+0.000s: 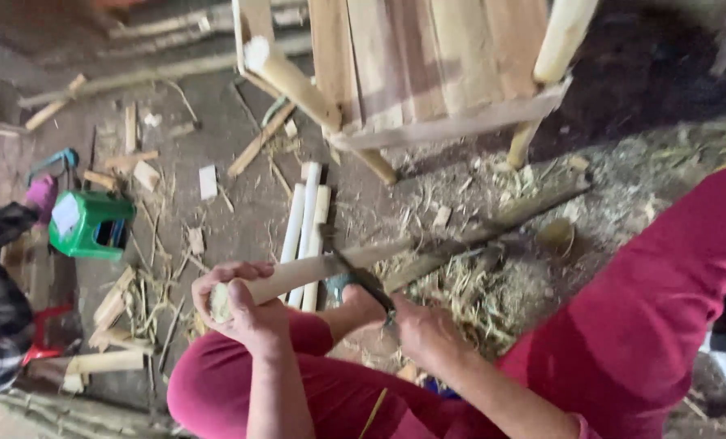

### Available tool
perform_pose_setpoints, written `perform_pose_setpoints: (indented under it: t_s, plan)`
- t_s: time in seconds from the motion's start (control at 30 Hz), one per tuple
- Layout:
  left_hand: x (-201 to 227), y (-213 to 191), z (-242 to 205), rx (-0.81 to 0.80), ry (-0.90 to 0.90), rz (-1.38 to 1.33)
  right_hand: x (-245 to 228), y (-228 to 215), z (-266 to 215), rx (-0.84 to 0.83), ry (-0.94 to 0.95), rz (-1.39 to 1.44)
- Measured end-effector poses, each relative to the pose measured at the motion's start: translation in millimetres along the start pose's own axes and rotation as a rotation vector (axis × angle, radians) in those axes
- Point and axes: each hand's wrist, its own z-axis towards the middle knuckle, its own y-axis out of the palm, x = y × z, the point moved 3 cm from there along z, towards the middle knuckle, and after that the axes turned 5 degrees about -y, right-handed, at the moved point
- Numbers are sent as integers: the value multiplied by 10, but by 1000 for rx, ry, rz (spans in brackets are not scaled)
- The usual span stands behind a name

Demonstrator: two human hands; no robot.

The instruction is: Shaving bark and shaping wooden sticks using a billhook tool in a workshop setting.

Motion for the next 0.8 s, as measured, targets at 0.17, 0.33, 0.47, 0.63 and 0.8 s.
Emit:
perform_pose_setpoints:
  t_s: [0.17, 0.33, 0.47, 0.63, 0.8]
  plan:
    - [5, -70, -76, 114, 146, 229, -126, -95, 134, -138, 55, 279]
    - [33, -70, -45, 143, 321, 687, -102, -157, 202, -86, 246, 471]
    - [49, -66, -32, 264, 218, 800, 79, 282, 280, 151, -252, 350]
    - [29, -126, -18, 281, 196, 687, -126, -229, 302, -124, 240, 412]
    - [-9, -90, -47, 243, 206, 623, -17, 102, 238, 19, -207, 299]
